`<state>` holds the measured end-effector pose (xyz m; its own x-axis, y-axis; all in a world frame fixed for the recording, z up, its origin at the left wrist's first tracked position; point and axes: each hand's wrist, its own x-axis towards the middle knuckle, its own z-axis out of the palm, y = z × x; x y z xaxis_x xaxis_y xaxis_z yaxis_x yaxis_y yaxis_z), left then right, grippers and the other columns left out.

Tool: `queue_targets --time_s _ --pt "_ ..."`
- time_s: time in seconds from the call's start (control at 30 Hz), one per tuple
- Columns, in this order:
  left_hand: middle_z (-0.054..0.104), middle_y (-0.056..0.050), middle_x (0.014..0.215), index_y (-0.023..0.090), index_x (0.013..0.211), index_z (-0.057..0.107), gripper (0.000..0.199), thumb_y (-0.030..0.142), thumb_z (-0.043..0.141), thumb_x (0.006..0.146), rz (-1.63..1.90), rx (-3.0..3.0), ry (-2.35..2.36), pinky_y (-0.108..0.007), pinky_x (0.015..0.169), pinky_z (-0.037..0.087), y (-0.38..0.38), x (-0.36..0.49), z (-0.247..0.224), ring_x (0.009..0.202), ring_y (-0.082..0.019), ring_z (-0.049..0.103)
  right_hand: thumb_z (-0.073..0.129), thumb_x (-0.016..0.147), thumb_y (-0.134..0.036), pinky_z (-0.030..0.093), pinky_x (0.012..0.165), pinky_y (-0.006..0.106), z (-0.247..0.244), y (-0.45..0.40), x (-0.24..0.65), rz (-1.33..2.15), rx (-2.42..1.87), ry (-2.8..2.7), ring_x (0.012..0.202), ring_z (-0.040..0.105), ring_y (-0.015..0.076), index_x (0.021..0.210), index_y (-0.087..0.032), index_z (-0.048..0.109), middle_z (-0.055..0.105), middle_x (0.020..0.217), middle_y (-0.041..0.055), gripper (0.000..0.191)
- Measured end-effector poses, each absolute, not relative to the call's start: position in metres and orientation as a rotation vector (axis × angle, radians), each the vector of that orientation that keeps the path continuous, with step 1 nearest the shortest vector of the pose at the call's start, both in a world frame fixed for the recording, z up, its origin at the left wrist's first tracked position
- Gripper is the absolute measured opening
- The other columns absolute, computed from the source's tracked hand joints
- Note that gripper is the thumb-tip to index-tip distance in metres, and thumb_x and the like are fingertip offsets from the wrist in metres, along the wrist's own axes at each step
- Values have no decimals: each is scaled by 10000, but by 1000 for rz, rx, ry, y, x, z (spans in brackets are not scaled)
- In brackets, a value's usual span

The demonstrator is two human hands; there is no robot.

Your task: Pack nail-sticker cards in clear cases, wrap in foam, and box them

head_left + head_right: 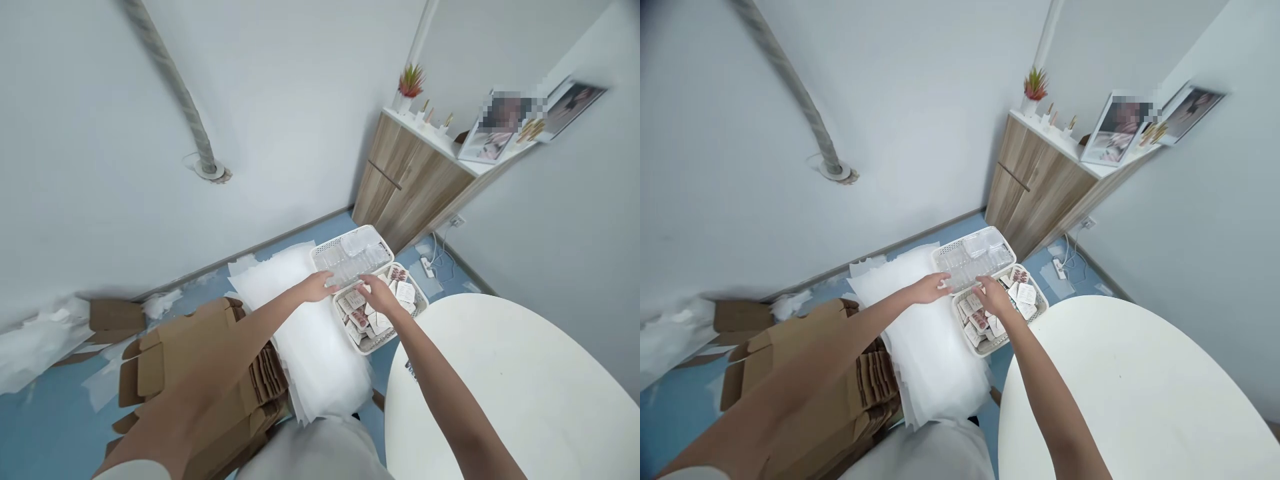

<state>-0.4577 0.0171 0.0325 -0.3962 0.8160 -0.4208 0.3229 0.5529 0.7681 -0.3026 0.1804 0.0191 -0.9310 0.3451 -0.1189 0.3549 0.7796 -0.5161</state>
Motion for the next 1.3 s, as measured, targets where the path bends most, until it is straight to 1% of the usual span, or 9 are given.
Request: queue_targets --time_s 0.17,0.3,0.4,0.53,0.63,0.8,1.07,1.2,1.3 --pt "477 -132 1276 163 1159 501 640 556 582 661 1091 437 1847 -307 890 357 66 -475 7 1137 -273 468 417 830 -374 319 980 400 -16 207 -356 -906 702 3060 1213 377 252 1246 -148 435 431 1302 134 473" --pt "443 -92 1310 228 1162 482 588 611 486 716 1193 208 1716 -350 861 377 83 -481 -9 1151 -267 457 433 827 -366 285 977 447 -36 208 -378 -861 757 3020 1254 301 284 1293 -154 370 357 1359 141 516" --pt "424 -75 1324 255 1167 468 537 599 444 755 1277 130 1695 -358 858 384 93 -484 -21 1171 -252 435 459 814 -360 291 955 456 -40 206 -380 -805 713 3021 1204 348 300 1258 -161 413 400 1320 143 489" --pt "414 -112 1322 200 1228 428 593 520 535 741 1309 122 1825 -335 875 376 106 -484 -37 1175 -251 422 475 800 -321 350 901 421 -40 210 -376 -853 645 3080 1070 447 275 1201 -177 475 507 1158 131 427" --pt "426 -142 1306 168 1283 374 659 433 600 723 1264 132 1908 -331 885 364 115 -479 -43 1146 -255 448 479 782 -281 334 925 430 -45 216 -375 -892 785 3141 1117 408 284 1195 -179 482 447 1220 139 426" --pt "487 -145 1238 161 1266 406 640 330 646 698 1236 180 1906 -312 834 392 120 -470 -51 1027 -240 533 491 737 -231 319 953 442 -59 219 -376 -1055 835 3070 1183 371 293 1199 -174 479 349 1329 142 466" --pt "503 -146 1208 154 1261 396 680 290 678 658 1204 163 1899 -290 796 405 109 -466 -55 992 -219 544 505 721 -232 300 992 406 -59 205 -376 -1233 1048 2916 1207 358 265 1137 -148 530 383 1290 141 425" --pt "549 -129 1145 146 1194 455 601 319 662 657 1166 149 1918 -289 774 409 94 -462 -47 975 -220 552 514 720 -272 347 951 386 -54 198 -371 -1365 1125 2832 1114 445 238 1042 -162 589 480 1176 122 349" --pt "586 -121 1079 137 1052 545 449 347 634 666 1161 151 1933 -299 752 422 80 -458 -36 957 -224 563 517 713 -286 403 872 374 -48 192 -365 -1478 1191 2797 951 523 207 961 -167 616 546 1041 99 292"
